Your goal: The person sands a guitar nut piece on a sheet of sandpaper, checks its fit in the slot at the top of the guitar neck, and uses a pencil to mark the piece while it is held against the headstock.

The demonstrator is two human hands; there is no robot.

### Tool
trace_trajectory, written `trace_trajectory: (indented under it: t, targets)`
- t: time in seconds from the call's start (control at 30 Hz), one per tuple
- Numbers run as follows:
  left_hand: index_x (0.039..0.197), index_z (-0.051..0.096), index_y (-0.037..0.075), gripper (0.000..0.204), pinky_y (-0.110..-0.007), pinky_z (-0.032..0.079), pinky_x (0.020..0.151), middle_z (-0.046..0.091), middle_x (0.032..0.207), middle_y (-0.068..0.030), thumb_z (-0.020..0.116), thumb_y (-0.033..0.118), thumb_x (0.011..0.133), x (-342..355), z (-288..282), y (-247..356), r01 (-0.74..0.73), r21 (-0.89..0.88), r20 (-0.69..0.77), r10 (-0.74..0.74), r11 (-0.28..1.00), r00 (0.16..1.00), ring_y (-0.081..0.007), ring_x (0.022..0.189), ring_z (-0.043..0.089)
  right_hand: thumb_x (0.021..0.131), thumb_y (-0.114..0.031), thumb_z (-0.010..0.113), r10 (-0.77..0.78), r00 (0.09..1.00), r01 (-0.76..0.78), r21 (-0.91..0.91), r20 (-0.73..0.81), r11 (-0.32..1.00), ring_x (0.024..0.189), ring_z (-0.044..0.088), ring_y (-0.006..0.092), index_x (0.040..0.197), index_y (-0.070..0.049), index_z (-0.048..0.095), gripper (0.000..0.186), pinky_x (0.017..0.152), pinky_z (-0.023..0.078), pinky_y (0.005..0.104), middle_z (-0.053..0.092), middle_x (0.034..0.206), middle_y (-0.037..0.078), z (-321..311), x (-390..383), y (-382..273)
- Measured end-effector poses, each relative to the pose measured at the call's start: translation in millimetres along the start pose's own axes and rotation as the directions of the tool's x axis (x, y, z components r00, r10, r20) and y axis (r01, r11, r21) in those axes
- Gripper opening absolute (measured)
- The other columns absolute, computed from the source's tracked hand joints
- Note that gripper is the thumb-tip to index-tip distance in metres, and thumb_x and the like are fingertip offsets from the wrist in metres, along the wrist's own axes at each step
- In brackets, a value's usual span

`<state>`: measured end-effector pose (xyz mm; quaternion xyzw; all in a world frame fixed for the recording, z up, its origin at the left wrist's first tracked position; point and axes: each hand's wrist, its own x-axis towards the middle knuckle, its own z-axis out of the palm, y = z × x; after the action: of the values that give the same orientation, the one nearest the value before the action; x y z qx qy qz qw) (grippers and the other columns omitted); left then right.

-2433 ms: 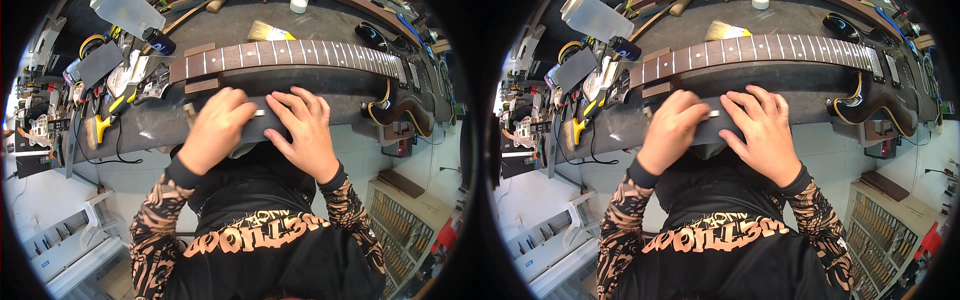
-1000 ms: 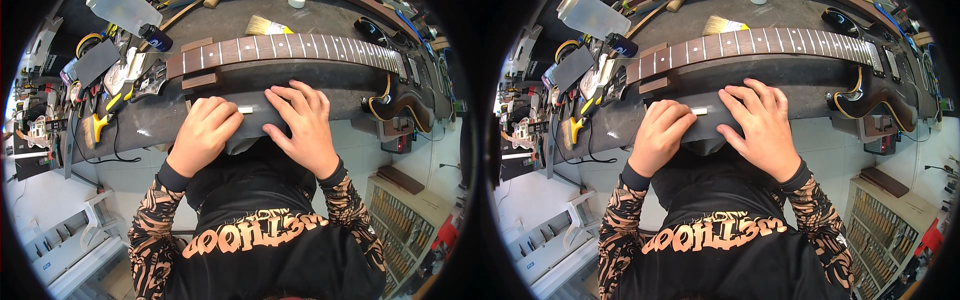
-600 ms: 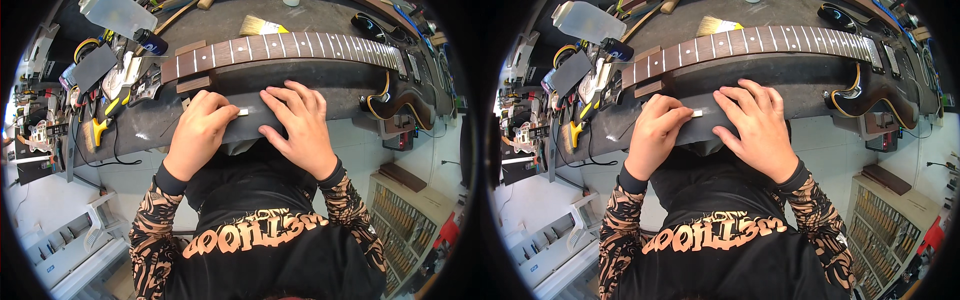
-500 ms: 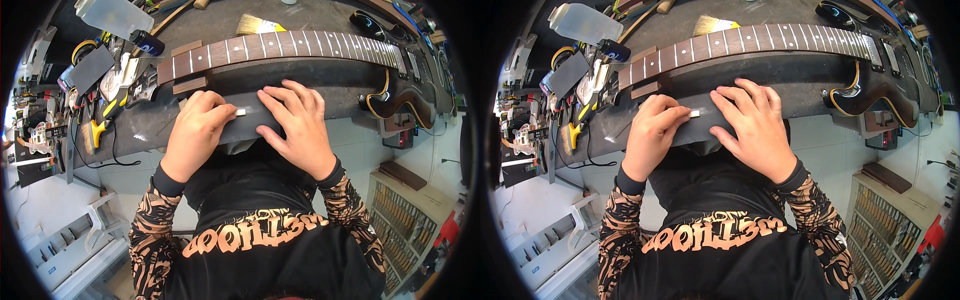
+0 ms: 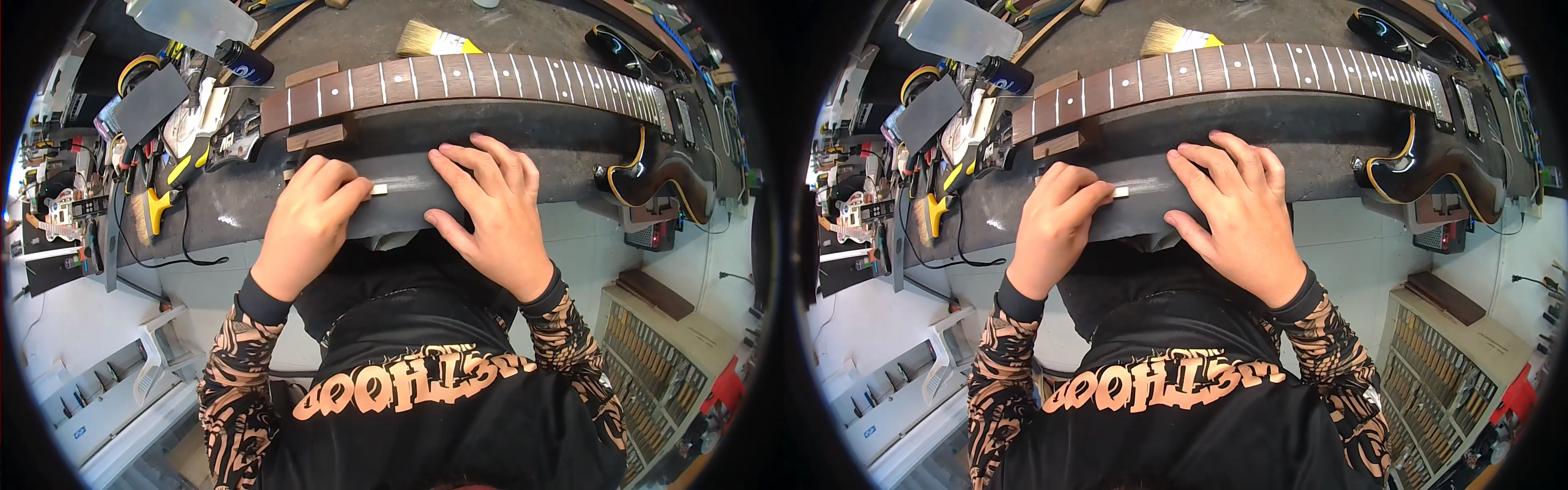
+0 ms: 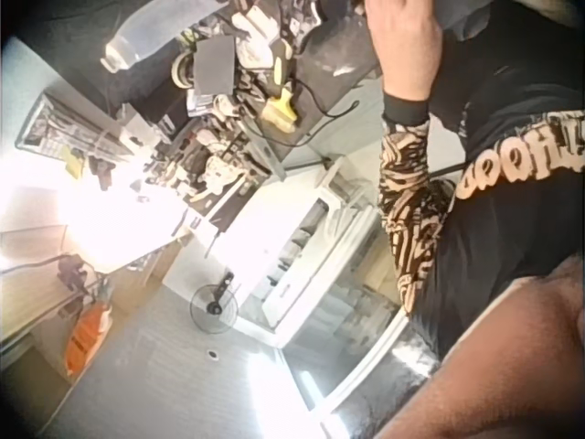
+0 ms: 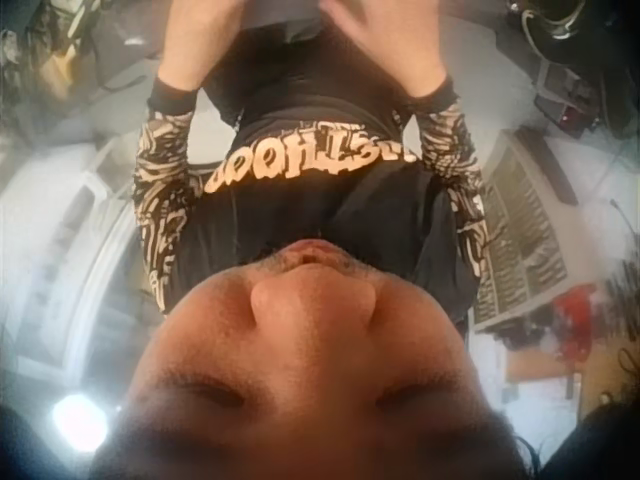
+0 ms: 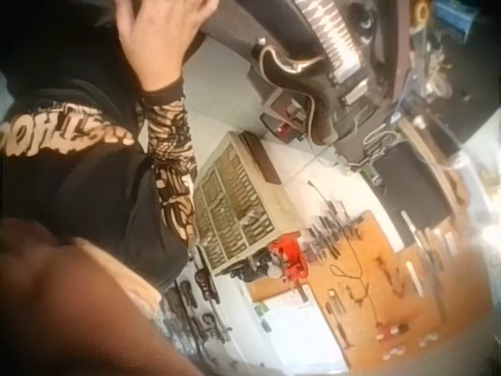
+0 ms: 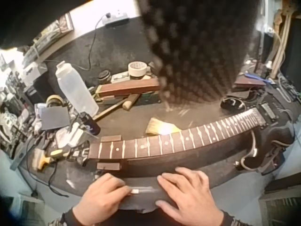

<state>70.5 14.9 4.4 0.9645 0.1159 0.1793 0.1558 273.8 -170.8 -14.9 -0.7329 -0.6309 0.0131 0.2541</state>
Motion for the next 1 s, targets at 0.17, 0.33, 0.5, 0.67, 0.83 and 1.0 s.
trace_trajectory:
  t: [0.17,0.33,0.5,0.67,0.83,1.0]
  targets:
    - [0.106,0.073,0.001,0.027,-0.044,0.057,0.085,0.068,0.101,-0.0116,0.073,-0.004,0.079,31,20,26,-0.115,-0.063,-0.045,0.113,0.991,0.993,-0.0335,0.095,0.066,0.091,-0.036,0.089,0.009,1.0,-0.009,0.003,-0.011,1.0,0.15,0.05,0.0305,0.15,-0.014,0.069,0.066,0.125,0.034,0.0542,0.064,0.151,0.001,-2,0,0]
    - [0.105,0.074,0.002,0.028,-0.045,0.057,0.082,0.068,0.102,-0.0109,0.073,-0.007,0.078,-6,-4,-2,-0.001,0.012,-0.019,0.001,1.0,1.0,-0.0331,0.094,0.067,0.09,-0.035,0.089,0.006,1.0,-0.006,-0.004,0.0,1.0,0.15,0.05,0.0306,0.15,-0.014,0.069,0.066,0.125,0.034,0.054,0.065,0.151,0.002,-1,0,0]
    - [0.107,0.073,0.002,0.029,-0.044,0.057,0.084,0.068,0.104,-0.0118,0.074,-0.005,0.079,25,20,23,-0.109,-0.059,-0.017,0.108,0.992,0.994,-0.0332,0.099,0.066,0.09,-0.035,0.089,-0.003,1.0,0.002,-0.002,-0.016,1.0,0.15,0.05,0.0307,0.15,-0.014,0.069,0.066,0.125,0.034,0.0535,0.065,0.151,0.002,-3,0,0]
    - [0.104,0.075,0.002,0.026,-0.044,0.057,0.082,0.068,0.1,-0.0102,0.074,-0.004,0.079,-2,5,0,-0.071,-0.018,-0.048,0.07,0.997,0.996,-0.033,0.093,0.067,0.09,-0.034,0.089,0.01,0.999,-0.01,-0.004,0.033,1.0,0.152,0.049,0.0323,0.155,-0.017,0.068,0.071,0.127,0.031,0.0536,0.063,0.155,0.002,-2,-1,1]
    - [0.105,0.073,0.002,0.028,-0.044,0.057,0.08,0.067,0.101,-0.0114,0.073,-0.005,0.078,20,19,18,-0.13,-0.044,-0.058,0.128,0.99,0.99,-0.0332,0.093,0.065,0.091,-0.036,0.088,0.007,1.0,-0.007,-0.011,0.021,1.0,0.152,0.048,0.0324,0.155,-0.016,0.068,0.07,0.127,0.031,0.054,0.063,0.155,0.002,-1,-2,2]
    - [0.105,0.073,0.001,0.028,-0.045,0.058,0.082,0.068,0.102,-0.012,0.074,-0.005,0.078,7,4,7,-0.092,-0.013,-0.04,0.091,0.996,0.995,-0.0341,0.095,0.067,0.091,-0.036,0.088,-0.008,0.999,0.009,-0.019,0.034,1.0,0.152,0.048,0.0324,0.155,-0.016,0.067,0.07,0.127,0.031,0.0541,0.063,0.155,0.002,-4,0,0]
